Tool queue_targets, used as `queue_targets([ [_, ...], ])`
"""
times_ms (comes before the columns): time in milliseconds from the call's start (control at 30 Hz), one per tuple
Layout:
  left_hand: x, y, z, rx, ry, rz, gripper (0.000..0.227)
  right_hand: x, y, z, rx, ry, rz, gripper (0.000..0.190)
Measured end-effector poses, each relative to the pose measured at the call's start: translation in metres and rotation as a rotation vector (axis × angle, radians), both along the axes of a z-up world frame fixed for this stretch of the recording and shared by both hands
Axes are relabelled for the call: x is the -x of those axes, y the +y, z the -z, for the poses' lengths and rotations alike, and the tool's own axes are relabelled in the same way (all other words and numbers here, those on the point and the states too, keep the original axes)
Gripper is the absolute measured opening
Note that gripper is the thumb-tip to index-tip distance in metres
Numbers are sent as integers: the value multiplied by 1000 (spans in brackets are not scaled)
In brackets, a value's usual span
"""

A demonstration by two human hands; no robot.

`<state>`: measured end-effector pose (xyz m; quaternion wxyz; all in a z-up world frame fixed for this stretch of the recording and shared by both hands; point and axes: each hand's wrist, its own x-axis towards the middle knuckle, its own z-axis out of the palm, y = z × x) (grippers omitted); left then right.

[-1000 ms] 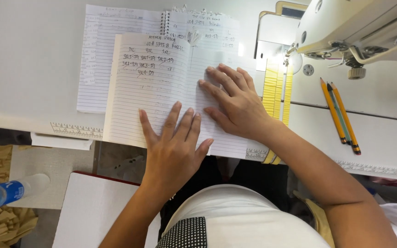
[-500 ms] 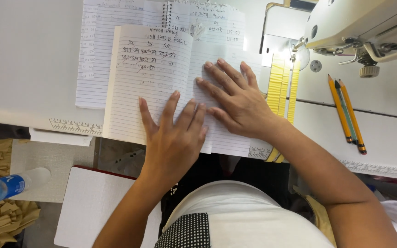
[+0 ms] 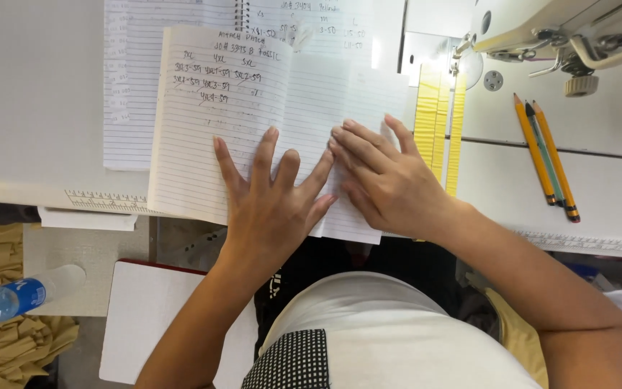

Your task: The person opens a red notebook and flips through several pages of handwritten notes. They then use a green pen to write additional entries on a lined page. The person continues to flip pages and write in the notebook throughout the clip.

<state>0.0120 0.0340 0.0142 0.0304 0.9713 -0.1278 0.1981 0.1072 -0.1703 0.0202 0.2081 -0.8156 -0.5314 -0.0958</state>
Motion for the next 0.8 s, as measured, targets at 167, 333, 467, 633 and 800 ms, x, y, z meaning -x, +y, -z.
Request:
queue_targets([
  [167,13,-1,1,-94,8,32,62,-26,1,10,100,-53,99,47],
  [333,43,-2,-2,-154,27,120,59,-54,7,15,18,-127,146,35],
  [467,73,3,4,-123,6,146,50,-52,8,20,1,-153,155,37],
  [633,73,-17,-24,214,-189,196,21,-53,6,17,-27,56,143,42],
  [800,23,-42,-16,55,-139,-106,40,-38,-9,1,-86,98,126,36],
])
